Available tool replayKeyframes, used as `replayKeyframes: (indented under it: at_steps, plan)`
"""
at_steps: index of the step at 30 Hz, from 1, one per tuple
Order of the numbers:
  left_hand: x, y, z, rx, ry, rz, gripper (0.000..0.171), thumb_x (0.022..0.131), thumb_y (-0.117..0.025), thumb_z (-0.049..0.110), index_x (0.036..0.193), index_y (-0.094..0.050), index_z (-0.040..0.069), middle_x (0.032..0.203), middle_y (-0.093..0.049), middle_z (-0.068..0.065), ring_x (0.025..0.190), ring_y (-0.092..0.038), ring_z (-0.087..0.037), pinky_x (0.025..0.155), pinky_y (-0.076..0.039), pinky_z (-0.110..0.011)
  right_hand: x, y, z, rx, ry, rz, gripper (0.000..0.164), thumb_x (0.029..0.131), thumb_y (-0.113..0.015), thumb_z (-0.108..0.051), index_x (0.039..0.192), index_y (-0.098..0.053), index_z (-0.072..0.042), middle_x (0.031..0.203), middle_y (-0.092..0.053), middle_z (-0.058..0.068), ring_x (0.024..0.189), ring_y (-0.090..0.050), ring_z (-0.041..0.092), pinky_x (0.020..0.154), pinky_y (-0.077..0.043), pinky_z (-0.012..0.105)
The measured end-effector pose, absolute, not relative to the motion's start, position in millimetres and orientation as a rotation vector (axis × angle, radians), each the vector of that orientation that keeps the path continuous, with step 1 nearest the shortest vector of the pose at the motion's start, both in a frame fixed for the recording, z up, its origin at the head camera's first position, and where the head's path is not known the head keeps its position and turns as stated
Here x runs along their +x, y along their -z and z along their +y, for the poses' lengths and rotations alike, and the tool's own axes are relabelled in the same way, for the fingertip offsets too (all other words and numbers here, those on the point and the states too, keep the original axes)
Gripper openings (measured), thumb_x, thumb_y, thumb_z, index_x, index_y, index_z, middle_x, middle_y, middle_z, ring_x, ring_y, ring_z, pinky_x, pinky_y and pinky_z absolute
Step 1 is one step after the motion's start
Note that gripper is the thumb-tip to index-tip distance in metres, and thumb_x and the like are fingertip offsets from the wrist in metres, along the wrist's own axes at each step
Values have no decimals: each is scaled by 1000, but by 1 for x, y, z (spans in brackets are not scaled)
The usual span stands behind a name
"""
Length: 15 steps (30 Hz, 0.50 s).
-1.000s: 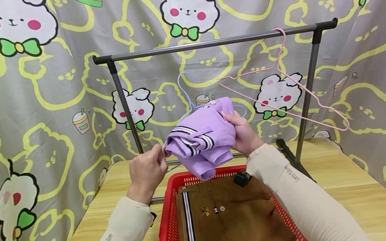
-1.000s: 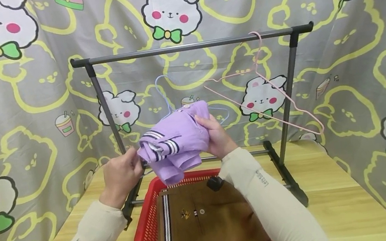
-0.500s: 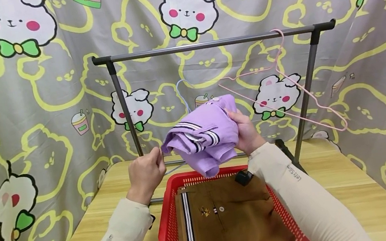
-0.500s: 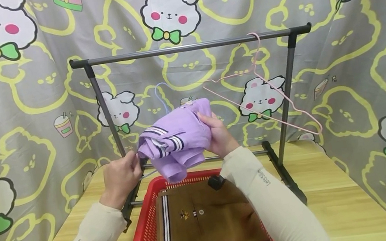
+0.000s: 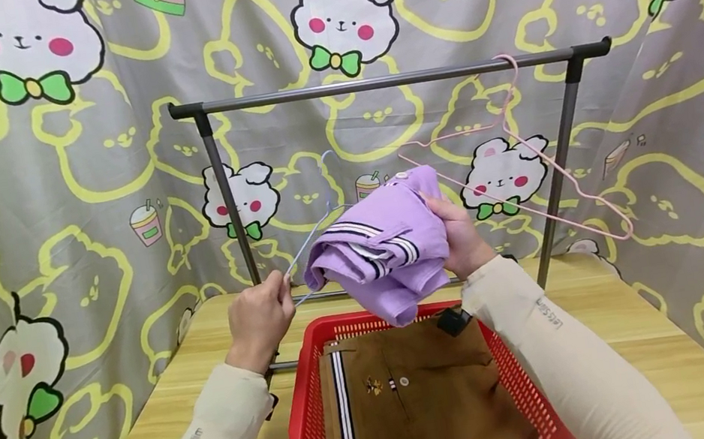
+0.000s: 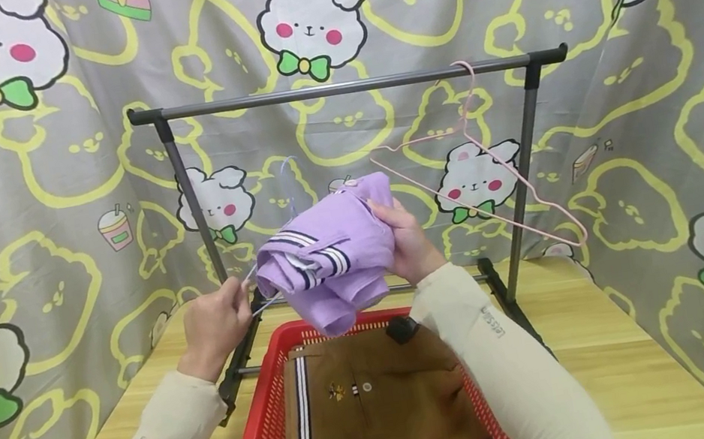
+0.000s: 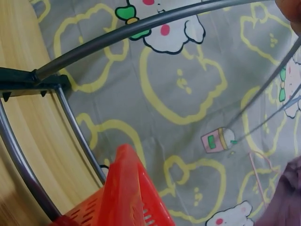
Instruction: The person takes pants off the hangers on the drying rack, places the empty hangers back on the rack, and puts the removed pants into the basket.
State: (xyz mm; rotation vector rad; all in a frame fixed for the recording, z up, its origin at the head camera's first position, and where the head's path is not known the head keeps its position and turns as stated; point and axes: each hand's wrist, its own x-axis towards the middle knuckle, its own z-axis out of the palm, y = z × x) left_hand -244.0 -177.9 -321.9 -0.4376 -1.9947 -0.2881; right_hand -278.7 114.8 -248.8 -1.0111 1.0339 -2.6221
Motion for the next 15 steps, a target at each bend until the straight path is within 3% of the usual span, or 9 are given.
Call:
replayKeyframes:
  at_steps: [15]
  plan:
    - [-240,314,-181,-399,334,-2051,29,90,-63,11,68,-46,7,47,-27,3,35,-25,-13,34,-22,-29,-279,263,128,-1008,2520,1153,29,81,-77,-26,96,-58,-11,89,-62,-2,81,-60,8,74,-47,21]
